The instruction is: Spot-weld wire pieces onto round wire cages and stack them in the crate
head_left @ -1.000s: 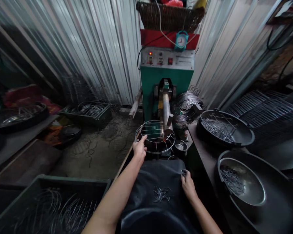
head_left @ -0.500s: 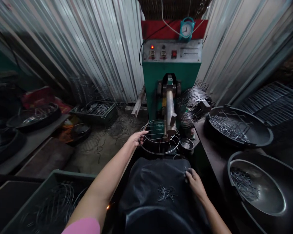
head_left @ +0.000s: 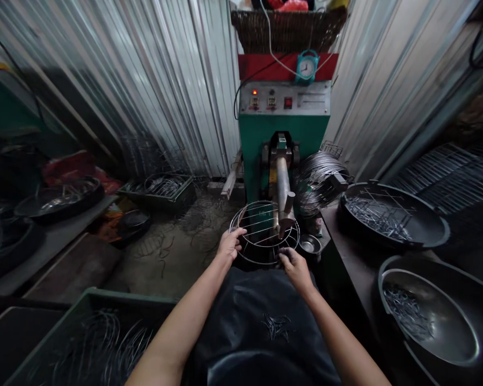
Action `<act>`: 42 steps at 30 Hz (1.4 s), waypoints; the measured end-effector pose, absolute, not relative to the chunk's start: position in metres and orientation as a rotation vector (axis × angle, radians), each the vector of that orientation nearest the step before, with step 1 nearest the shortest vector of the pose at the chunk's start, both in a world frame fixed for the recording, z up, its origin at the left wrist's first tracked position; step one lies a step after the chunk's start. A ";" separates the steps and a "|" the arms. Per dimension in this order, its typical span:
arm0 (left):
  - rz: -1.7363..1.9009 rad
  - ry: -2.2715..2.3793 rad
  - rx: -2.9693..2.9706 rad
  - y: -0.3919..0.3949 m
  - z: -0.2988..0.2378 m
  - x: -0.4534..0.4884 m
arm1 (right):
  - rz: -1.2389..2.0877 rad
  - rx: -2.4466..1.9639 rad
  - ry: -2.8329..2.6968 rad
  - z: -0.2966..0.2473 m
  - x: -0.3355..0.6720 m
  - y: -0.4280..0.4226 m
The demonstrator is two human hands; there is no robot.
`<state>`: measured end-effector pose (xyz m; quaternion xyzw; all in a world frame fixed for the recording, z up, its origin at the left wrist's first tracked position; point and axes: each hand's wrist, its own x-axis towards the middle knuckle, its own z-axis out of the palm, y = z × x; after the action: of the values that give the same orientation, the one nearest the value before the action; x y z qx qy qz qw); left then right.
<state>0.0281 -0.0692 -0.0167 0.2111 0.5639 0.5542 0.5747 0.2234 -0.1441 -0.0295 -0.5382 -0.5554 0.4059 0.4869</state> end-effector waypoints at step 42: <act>1.282 1.372 0.458 -0.058 -0.016 0.036 | 1.181 -1.230 -1.091 -0.024 0.226 -0.137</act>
<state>0.0365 -0.0575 -0.0162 0.1950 0.5842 0.5457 0.5681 0.2261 -0.1365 -0.0237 -0.5151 -0.4571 0.4948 0.5300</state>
